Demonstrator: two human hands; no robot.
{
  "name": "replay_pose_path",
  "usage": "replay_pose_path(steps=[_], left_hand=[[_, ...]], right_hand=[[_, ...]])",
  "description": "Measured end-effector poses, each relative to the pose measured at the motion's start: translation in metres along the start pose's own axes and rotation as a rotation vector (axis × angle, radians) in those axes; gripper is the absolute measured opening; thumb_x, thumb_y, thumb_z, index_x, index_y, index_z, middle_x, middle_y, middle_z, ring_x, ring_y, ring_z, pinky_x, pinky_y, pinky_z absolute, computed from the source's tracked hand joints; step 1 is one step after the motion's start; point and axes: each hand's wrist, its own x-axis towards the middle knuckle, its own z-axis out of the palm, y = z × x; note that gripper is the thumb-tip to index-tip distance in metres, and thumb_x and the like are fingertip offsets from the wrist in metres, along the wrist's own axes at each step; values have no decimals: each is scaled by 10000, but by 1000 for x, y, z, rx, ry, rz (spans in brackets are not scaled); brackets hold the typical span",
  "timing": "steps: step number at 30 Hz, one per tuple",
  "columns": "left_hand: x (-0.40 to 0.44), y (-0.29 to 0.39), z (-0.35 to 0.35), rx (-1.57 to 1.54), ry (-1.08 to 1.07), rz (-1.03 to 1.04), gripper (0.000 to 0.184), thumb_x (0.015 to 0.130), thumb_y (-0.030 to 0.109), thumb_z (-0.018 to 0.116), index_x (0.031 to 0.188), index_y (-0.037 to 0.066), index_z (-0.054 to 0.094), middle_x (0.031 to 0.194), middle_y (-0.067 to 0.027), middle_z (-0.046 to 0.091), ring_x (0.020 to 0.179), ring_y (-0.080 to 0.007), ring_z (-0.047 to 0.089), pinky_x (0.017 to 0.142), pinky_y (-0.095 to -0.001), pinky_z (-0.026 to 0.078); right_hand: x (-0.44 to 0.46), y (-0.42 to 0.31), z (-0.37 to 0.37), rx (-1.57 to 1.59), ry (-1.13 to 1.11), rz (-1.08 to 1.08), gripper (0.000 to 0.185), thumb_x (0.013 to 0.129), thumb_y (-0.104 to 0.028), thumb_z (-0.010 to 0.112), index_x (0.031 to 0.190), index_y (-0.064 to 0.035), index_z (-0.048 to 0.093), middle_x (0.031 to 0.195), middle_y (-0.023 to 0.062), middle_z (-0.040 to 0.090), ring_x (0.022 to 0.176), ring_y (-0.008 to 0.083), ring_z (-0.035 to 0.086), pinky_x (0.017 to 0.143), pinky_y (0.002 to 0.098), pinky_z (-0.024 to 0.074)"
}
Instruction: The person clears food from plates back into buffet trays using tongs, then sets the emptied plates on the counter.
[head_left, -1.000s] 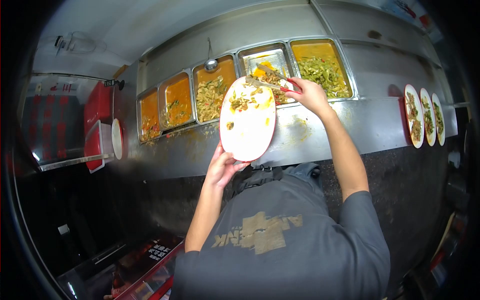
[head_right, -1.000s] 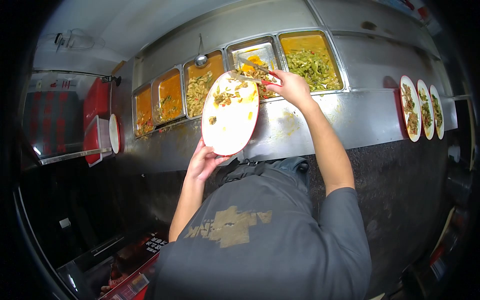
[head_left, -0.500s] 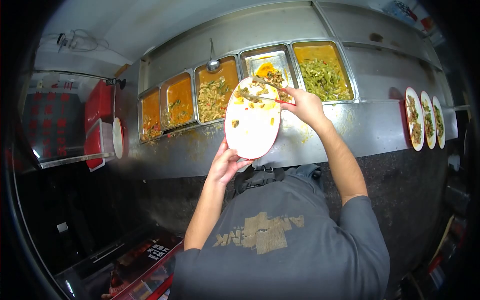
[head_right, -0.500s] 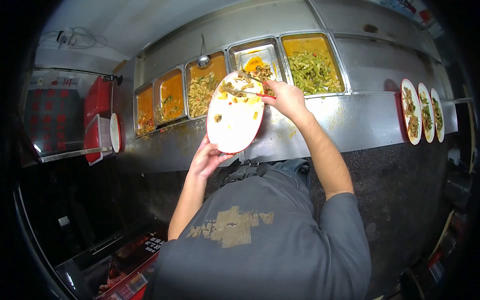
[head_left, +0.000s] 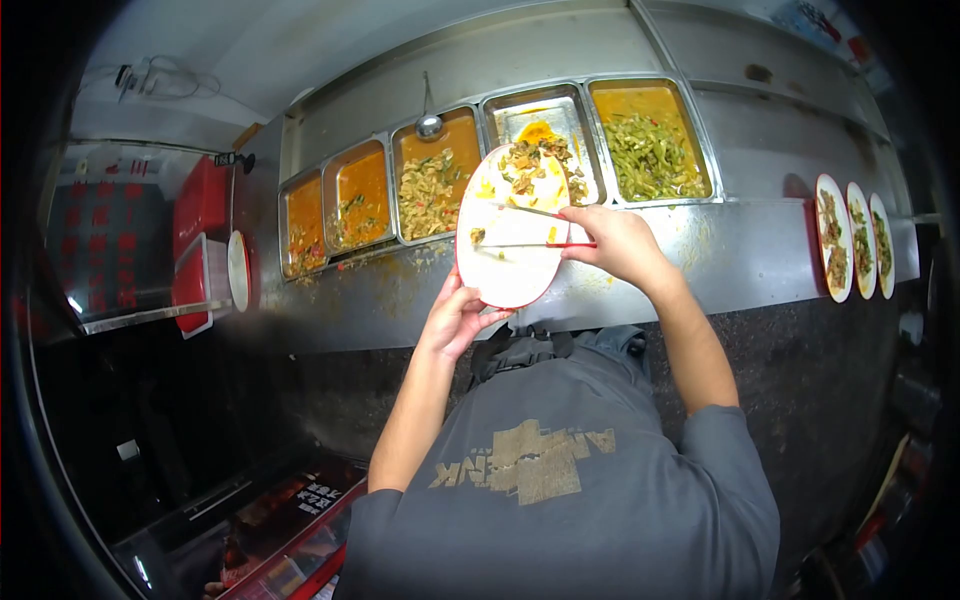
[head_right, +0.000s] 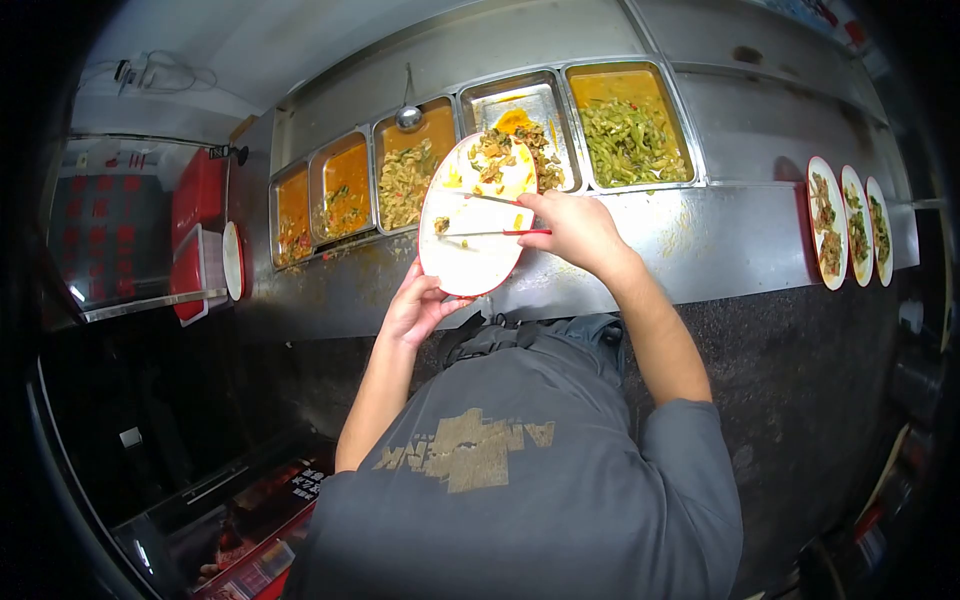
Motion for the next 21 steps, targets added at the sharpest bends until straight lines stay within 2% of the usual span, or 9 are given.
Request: replay_pose_path(steps=[3, 7, 11, 14, 17, 18, 21], left_hand=[[1, 1, 1, -5, -9, -28, 731, 845, -12, 512, 1503, 154, 238, 1387, -180, 490, 1126, -318, 627, 832, -510, 601], [0, -3, -1, 14, -25, -28, 733, 844, -11, 515, 1504, 147, 237, 1378, -187, 497, 1118, -319, 636, 816, -490, 612], [-3, -3, 6, 38, -5, -22, 718, 841, -10, 517, 1496, 115, 250, 1359, -207, 507, 1072, -324, 657, 780, -458, 632], [-5, -3, 9, 66, 9, -23, 717, 839, -9, 516, 1497, 101, 255, 1349, -216, 514, 1059, -325, 666, 776, -453, 637], [-7, -3, 6, 64, 9, -22, 726, 839, -9, 519, 1505, 107, 254, 1352, -212, 517, 1073, -326, 663, 797, -470, 632], [-7, -3, 6, 58, 6, -21, 729, 839, -9, 520, 1507, 111, 255, 1354, -210, 517, 1078, -326, 662, 805, -477, 629], [-9, -3, 4, 14, 33, -4, 740, 840, -20, 526, 1510, 118, 243, 1360, -199, 504, 1060, -326, 662, 768, -472, 640]], right_hand=[[4, 12, 9, -42, 89, 38, 519, 793, -371, 771, 1239, -143, 634, 908, 90, 675, 812, 288, 669, 707, 402, 536], [19, 31, 22, -142, 204, 73, 527, 793, -382, 763, 1223, -118, 612, 925, 105, 680, 817, 303, 687, 685, 417, 557], [30, 40, 26, -178, 197, 123, 551, 793, -416, 757, 1238, -127, 607, 916, 111, 676, 798, 303, 687, 659, 414, 558], [33, 44, 25, -190, 235, 204, 569, 787, -420, 761, 1258, -140, 608, 970, 108, 691, 834, 301, 690, 702, 415, 560], [29, 53, 20, -71, 247, 225, 563, 785, -406, 766, 1266, -152, 620, 1026, 103, 703, 883, 289, 693, 761, 410, 558], [26, 46, 6, 1, 175, 273, 542, 788, -392, 767, 1256, -154, 634, 1045, 104, 710, 922, 285, 691, 799, 406, 549], [16, 51, -6, 44, 80, 268, 527, 787, -390, 768, 1240, -150, 644, 1002, 107, 713, 913, 289, 690, 788, 403, 547]])
